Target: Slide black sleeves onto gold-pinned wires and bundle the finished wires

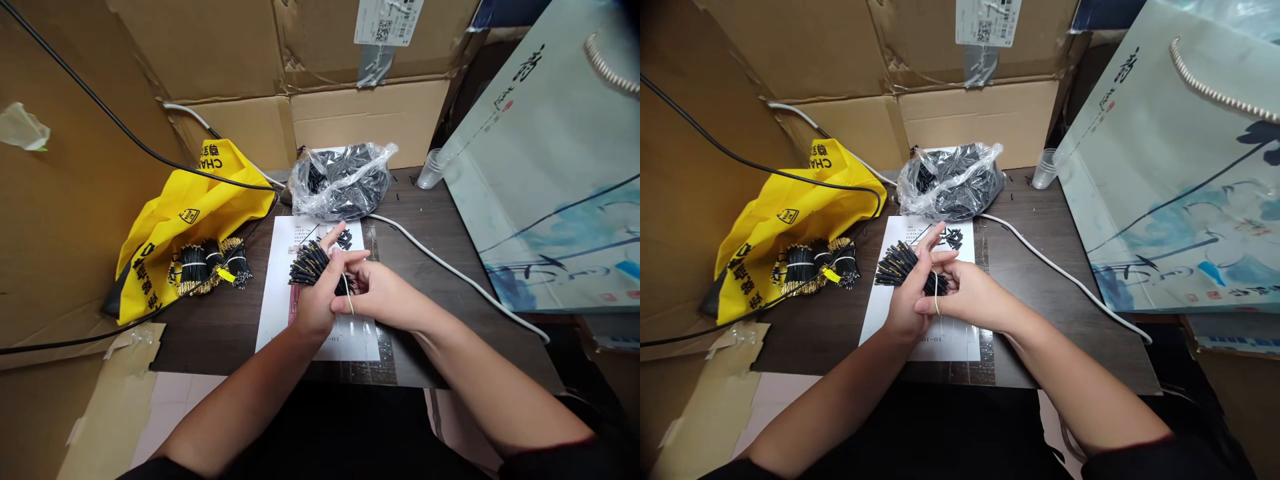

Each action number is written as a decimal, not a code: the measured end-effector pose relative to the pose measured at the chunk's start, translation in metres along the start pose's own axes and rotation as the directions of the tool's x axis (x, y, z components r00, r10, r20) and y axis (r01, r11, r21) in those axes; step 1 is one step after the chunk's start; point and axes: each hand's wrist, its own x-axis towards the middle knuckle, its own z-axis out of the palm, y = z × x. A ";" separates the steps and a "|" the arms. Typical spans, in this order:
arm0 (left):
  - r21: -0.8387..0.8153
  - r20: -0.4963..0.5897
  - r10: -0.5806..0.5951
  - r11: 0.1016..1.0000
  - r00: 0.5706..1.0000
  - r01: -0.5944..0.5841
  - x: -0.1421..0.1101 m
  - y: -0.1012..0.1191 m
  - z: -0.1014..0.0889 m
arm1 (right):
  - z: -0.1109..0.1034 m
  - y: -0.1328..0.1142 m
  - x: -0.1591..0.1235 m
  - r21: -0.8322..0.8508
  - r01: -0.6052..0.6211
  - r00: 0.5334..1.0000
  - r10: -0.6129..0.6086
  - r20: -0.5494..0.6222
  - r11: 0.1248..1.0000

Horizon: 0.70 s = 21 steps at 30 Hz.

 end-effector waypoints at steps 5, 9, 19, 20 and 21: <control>0.157 0.147 0.054 0.985 0.988 -0.077 -0.001 0.008 0.000 | -0.014 0.002 0.001 0.089 0.037 0.986 -0.052 0.161 0.995; 0.202 0.266 -0.019 0.979 0.964 -0.036 0.001 0.008 0.000 | -0.020 0.000 0.000 0.078 0.059 0.957 -0.078 0.280 0.995; 0.196 0.501 -0.215 0.972 0.838 0.132 0.020 0.028 -0.007 | -0.021 0.016 -0.001 -0.053 0.073 0.982 -0.062 0.180 0.996; 0.190 0.499 -0.232 0.969 0.835 0.156 0.023 0.029 -0.009 | -0.020 0.020 -0.001 -0.021 0.077 0.985 -0.073 0.154 0.997; 0.189 0.498 -0.249 0.966 0.831 0.176 0.024 0.029 -0.011 | -0.019 0.023 0.000 0.038 0.076 0.986 -0.080 0.146 0.996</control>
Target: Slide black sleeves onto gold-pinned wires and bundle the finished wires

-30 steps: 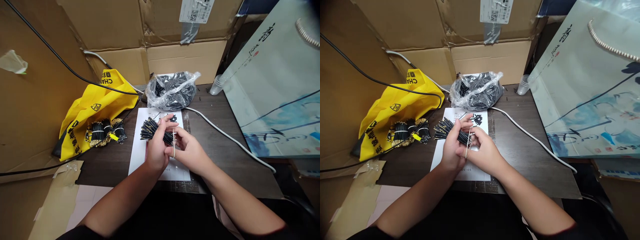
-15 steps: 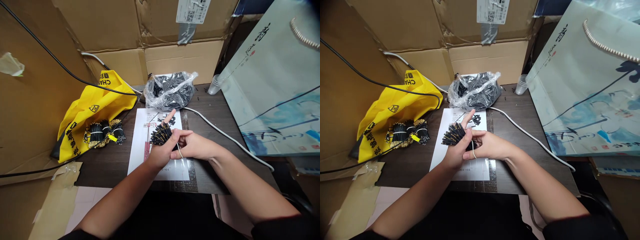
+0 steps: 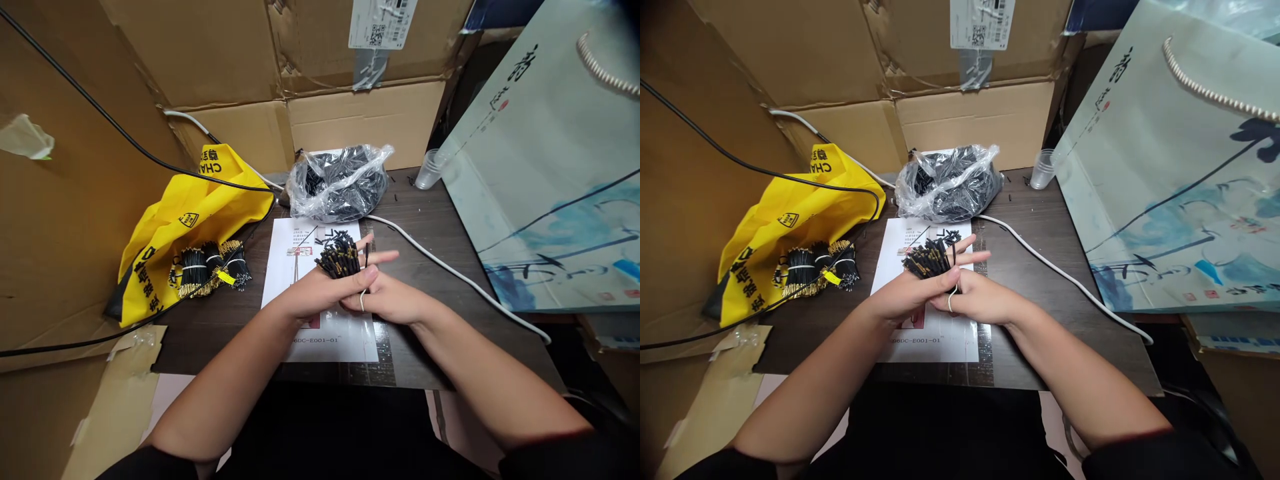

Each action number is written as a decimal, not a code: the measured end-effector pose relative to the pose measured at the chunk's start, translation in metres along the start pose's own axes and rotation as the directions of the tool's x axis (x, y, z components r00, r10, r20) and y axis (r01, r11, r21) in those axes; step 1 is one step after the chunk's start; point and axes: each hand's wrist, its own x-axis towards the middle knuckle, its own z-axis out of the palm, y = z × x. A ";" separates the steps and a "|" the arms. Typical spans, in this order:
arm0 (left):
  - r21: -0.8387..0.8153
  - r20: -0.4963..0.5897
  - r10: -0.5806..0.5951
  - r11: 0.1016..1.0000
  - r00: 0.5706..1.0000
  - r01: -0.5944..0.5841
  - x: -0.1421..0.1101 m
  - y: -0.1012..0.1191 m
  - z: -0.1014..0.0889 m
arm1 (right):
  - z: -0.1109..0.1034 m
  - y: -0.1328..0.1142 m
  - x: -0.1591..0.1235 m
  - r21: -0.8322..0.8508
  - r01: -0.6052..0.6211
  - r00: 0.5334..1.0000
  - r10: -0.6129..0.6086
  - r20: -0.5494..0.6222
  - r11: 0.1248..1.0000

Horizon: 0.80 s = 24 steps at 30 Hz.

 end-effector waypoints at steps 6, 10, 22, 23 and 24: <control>-0.116 -0.017 -0.151 0.982 0.988 0.148 -0.003 -0.012 -0.003 | 0.010 0.005 0.007 0.318 -0.001 1.000 -0.003 0.011 0.948; 0.300 -0.623 0.316 0.941 0.716 -0.154 -0.019 -0.026 0.013 | 0.015 0.003 0.010 0.377 0.008 0.998 0.014 -0.056 0.926; 0.970 -0.198 0.771 0.244 0.605 0.007 -0.032 -0.051 0.018 | 0.025 0.004 0.015 0.394 0.117 0.947 0.017 -0.321 0.912; 0.972 -0.189 0.777 0.235 0.601 0.003 -0.032 -0.052 0.017 | 0.025 0.004 0.014 0.405 0.121 0.947 0.016 -0.320 0.906; 0.974 -0.178 0.785 0.225 0.594 -0.005 -0.033 -0.053 0.017 | 0.025 0.005 0.014 0.417 0.124 0.948 0.018 -0.319 0.900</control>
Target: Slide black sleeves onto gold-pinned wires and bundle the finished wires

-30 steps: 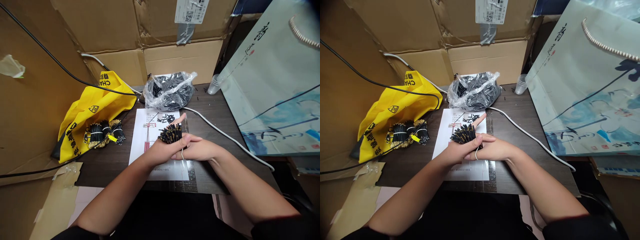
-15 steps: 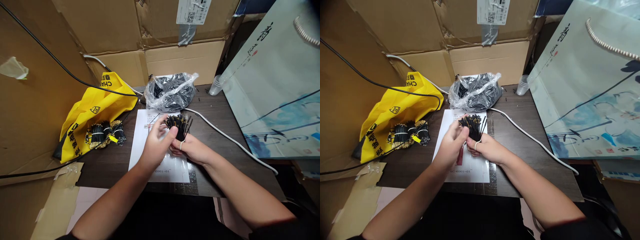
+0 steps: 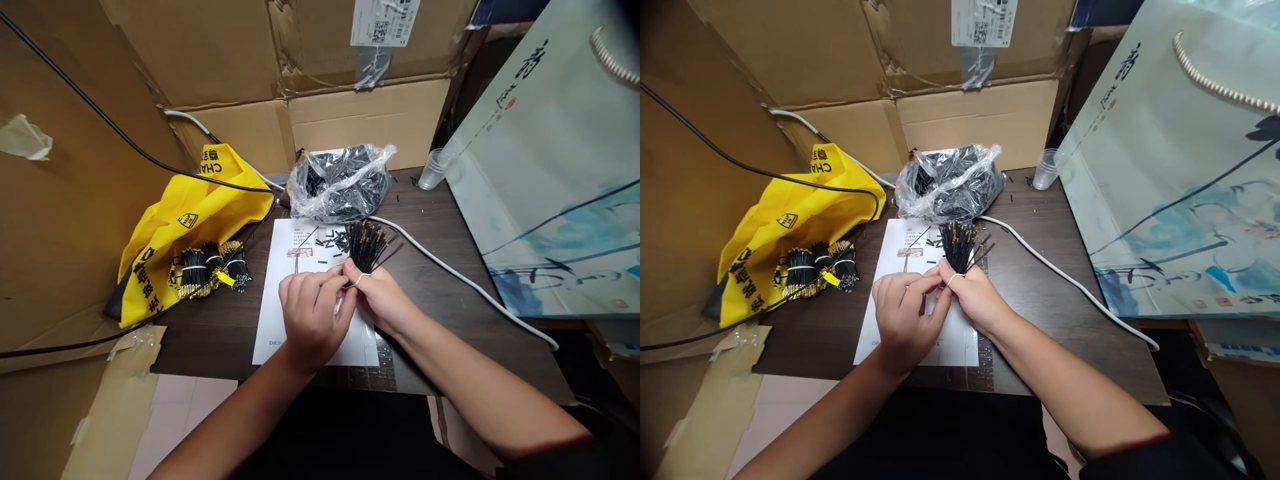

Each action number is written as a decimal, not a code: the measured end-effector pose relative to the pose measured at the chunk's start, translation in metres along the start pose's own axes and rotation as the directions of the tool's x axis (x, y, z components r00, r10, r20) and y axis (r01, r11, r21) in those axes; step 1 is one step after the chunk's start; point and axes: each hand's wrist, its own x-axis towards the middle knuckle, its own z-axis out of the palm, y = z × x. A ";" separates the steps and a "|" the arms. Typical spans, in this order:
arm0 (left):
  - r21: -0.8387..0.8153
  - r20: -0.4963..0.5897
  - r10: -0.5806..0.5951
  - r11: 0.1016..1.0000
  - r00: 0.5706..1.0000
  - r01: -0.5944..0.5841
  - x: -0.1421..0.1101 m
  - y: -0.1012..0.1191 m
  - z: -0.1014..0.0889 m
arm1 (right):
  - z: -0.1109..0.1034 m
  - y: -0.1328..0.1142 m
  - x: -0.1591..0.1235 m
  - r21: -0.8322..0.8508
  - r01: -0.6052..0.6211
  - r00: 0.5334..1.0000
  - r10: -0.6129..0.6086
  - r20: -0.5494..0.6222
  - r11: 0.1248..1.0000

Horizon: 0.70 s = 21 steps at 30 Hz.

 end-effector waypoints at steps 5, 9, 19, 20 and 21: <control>-0.027 -0.020 -0.007 1.000 1.000 0.007 -0.005 -0.002 0.001 | 0.000 0.002 -0.002 0.010 -0.033 0.999 0.033 0.020 0.999; -0.263 0.058 -0.087 0.960 0.995 0.099 0.000 -0.003 -0.002 | -0.001 -0.001 -0.002 0.032 0.001 1.000 -0.002 0.027 0.999; -0.415 0.520 0.046 0.887 0.853 0.204 0.025 -0.033 -0.042 | -0.023 -0.017 -0.002 0.174 -0.147 0.980 0.119 0.160 0.974; -0.351 0.534 0.047 0.921 0.844 0.170 0.029 -0.038 -0.045 | -0.024 -0.018 -0.002 0.150 -0.166 0.976 0.141 0.165 0.975; -0.308 0.544 0.052 0.941 0.837 0.142 0.032 -0.042 -0.048 | -0.024 -0.017 -0.003 0.120 -0.184 0.974 0.164 0.158 0.975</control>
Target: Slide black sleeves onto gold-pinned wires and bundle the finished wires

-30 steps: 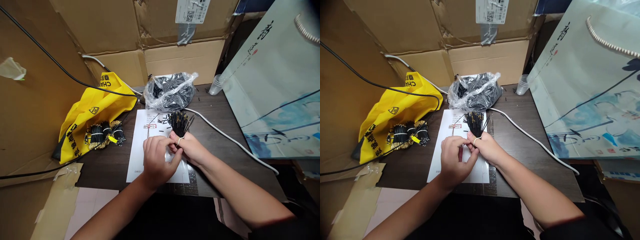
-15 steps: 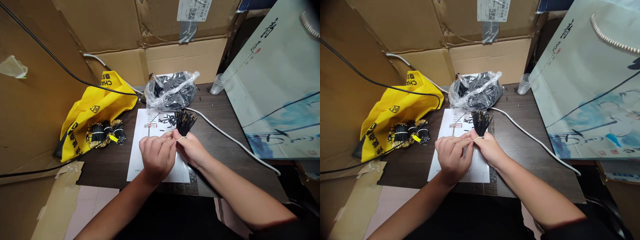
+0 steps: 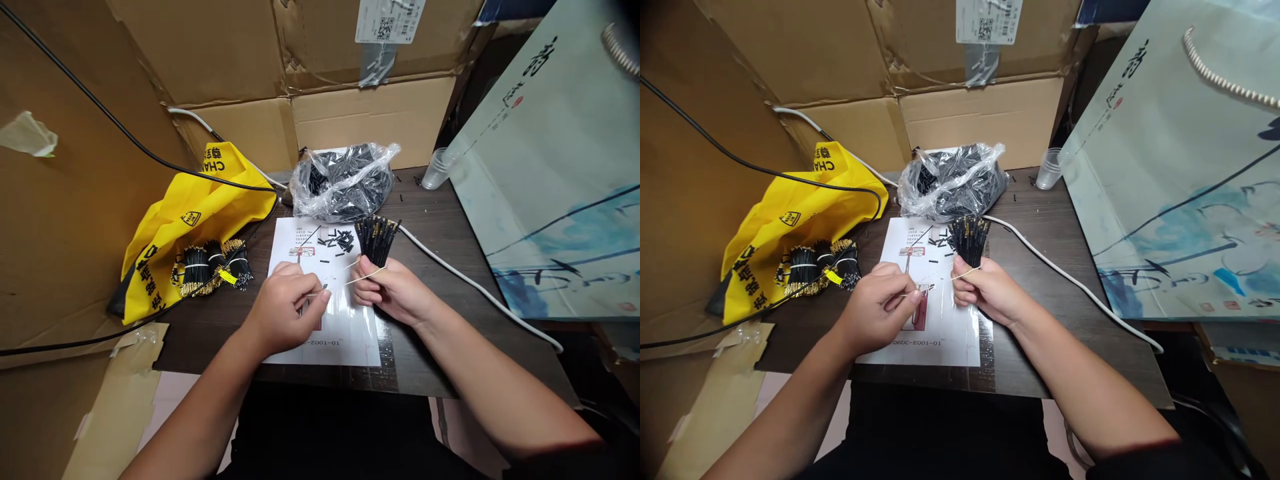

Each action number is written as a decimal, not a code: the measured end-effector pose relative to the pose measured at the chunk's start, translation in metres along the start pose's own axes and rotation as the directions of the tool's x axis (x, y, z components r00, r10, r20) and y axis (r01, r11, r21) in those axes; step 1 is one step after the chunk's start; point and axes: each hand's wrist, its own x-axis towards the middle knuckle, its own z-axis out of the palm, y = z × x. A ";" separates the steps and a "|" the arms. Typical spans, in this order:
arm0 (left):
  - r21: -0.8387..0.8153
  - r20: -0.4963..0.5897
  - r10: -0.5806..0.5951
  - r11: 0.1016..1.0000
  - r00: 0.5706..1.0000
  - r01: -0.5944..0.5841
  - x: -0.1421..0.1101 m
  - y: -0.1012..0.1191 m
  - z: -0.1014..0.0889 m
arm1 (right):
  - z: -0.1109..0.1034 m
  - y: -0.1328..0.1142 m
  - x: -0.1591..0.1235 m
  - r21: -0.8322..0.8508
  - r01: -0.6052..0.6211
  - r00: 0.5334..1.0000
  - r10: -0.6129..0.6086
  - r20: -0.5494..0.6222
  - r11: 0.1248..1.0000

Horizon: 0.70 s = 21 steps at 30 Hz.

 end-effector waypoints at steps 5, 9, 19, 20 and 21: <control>-0.310 0.055 0.123 0.945 0.991 -0.100 -0.004 0.011 -0.019 | 0.002 0.008 0.003 -0.053 -0.115 0.993 0.113 -0.045 0.992; -0.677 0.067 0.078 0.736 0.995 -0.012 -0.007 0.033 -0.019 | 0.006 0.015 0.004 -0.075 -0.149 0.989 0.148 -0.025 0.986; -0.958 0.020 -0.538 0.230 0.843 0.170 0.001 0.031 0.020 | 0.008 0.008 -0.001 -0.024 -0.055 0.998 0.055 0.032 0.998; -0.964 0.002 -0.596 0.212 0.803 0.160 0.001 0.032 0.024 | 0.010 0.009 -0.001 -0.027 -0.035 0.998 0.036 0.042 0.999; -0.971 -0.008 -0.642 0.189 0.767 0.148 0.002 0.032 0.028 | 0.011 0.011 0.000 -0.037 -0.015 0.999 0.017 0.046 0.999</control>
